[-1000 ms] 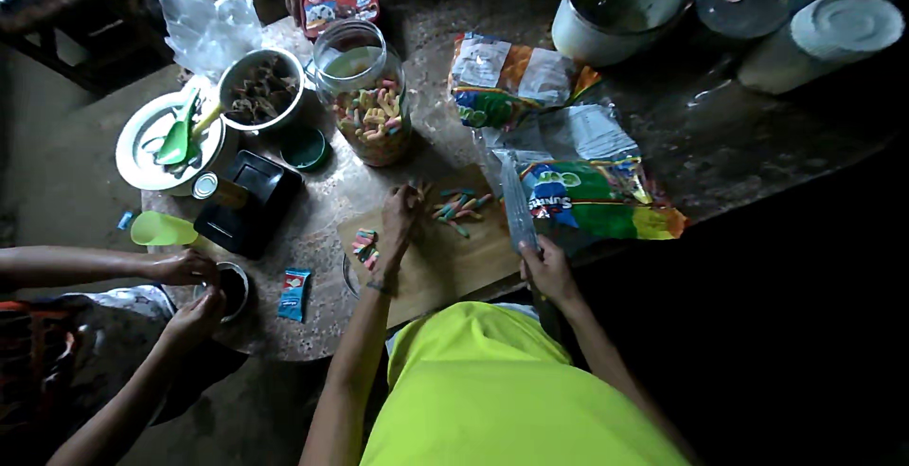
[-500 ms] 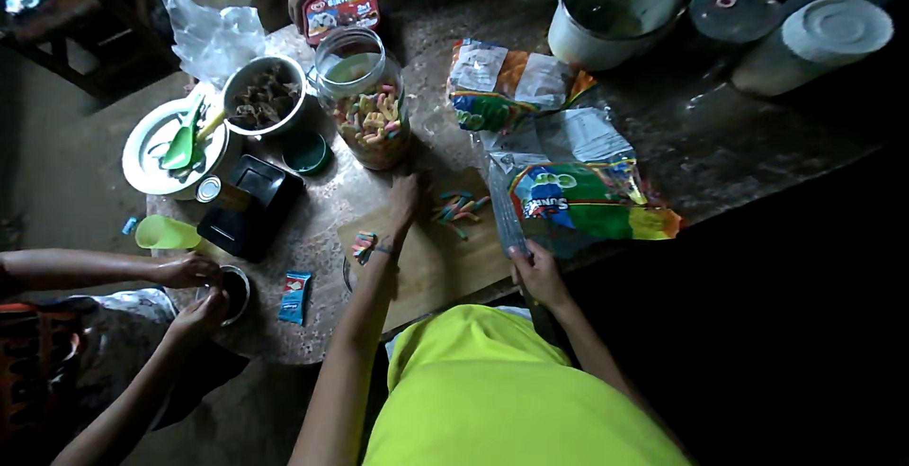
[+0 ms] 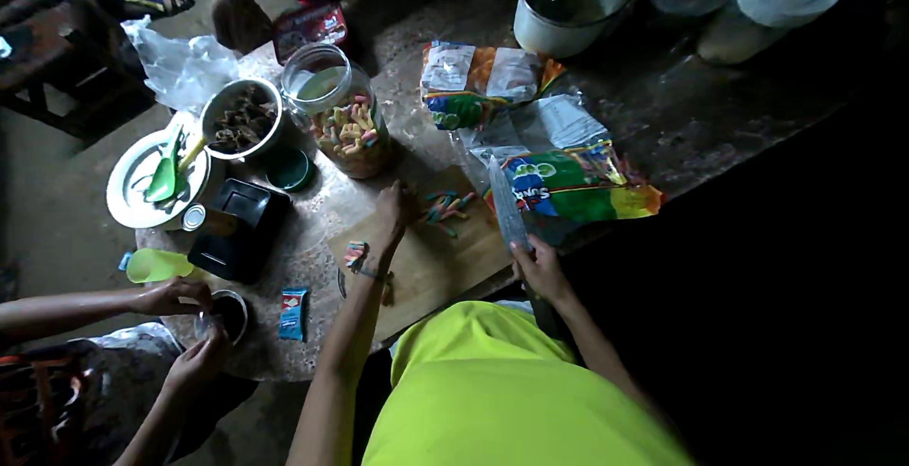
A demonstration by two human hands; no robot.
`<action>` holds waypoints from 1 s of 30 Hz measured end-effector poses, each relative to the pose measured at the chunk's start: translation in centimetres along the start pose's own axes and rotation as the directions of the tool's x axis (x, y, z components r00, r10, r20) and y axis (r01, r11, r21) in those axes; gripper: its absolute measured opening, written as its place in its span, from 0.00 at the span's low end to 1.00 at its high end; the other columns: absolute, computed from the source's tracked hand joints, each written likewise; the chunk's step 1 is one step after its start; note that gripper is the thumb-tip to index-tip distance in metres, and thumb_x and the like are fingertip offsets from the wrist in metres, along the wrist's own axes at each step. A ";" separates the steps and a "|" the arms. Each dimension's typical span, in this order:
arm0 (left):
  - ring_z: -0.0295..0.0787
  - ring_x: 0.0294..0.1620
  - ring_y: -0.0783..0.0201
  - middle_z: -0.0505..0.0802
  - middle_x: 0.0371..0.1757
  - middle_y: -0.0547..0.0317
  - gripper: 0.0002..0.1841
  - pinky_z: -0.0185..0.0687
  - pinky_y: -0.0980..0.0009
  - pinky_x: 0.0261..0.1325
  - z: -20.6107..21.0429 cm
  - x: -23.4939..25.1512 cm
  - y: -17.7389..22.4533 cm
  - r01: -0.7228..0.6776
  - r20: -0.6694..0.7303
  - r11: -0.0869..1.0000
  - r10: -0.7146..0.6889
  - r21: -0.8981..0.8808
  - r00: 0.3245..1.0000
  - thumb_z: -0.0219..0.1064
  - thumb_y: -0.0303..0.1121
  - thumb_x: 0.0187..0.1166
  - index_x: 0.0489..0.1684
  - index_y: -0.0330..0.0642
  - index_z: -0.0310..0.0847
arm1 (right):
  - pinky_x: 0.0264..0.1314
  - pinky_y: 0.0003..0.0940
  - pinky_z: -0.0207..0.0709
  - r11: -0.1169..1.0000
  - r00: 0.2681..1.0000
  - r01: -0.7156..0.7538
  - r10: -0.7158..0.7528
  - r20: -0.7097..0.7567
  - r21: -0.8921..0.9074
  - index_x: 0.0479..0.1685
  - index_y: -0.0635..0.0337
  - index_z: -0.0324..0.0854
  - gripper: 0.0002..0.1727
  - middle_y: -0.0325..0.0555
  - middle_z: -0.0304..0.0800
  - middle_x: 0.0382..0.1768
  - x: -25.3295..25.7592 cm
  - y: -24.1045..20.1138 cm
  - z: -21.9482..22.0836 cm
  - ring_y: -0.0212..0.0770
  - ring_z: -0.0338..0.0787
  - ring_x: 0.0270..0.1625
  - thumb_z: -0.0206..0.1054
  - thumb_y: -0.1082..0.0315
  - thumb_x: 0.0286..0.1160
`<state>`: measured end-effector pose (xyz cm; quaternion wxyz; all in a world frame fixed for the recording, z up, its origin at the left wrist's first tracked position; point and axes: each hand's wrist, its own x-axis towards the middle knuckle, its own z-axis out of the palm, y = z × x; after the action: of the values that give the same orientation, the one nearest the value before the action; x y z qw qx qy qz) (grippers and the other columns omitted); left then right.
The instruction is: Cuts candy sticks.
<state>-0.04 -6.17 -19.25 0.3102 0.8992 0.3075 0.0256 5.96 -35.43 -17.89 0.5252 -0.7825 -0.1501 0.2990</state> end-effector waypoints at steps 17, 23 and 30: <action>0.89 0.64 0.42 0.93 0.59 0.40 0.17 0.77 0.44 0.73 0.6 -8.7 1.2 0.114 0.296 0.993 -0.099 -0.037 0.950 0.64 0.27 0.83 0.68 0.37 0.85 | 0.28 0.25 0.79 0.993 0.994 0.015 -0.003 0.106 -0.114 0.61 0.77 0.76 0.19 0.40 0.77 0.20 1.9 0.1 0.8 0.28 0.78 0.18 0.54 0.66 0.91; 0.86 0.66 0.38 0.85 0.70 0.38 0.15 0.81 0.43 0.68 1.6 -6.2 1.9 -0.105 0.215 0.993 0.115 -0.058 0.970 0.70 0.26 0.79 0.63 0.41 0.88 | 0.28 0.24 0.80 0.994 0.994 0.038 -0.027 0.105 -0.104 0.60 0.77 0.76 0.18 0.38 0.76 0.19 2.0 -0.1 0.9 0.27 0.78 0.18 0.54 0.66 0.91; 0.84 0.66 0.36 0.85 0.67 0.37 0.13 0.82 0.40 0.64 1.2 -5.4 1.8 -0.222 0.199 0.975 0.220 -0.013 0.955 0.73 0.26 0.76 0.57 0.38 0.90 | 0.28 0.28 0.80 0.989 0.996 0.037 -0.025 0.087 -0.145 0.62 0.78 0.76 0.20 0.42 0.78 0.21 2.0 -0.1 0.9 0.30 0.79 0.19 0.55 0.64 0.91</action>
<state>-3.18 -10.99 -18.45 0.3301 0.9275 0.1727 -0.0314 6.95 -33.65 -18.62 0.4643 -0.8030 -0.2058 0.3119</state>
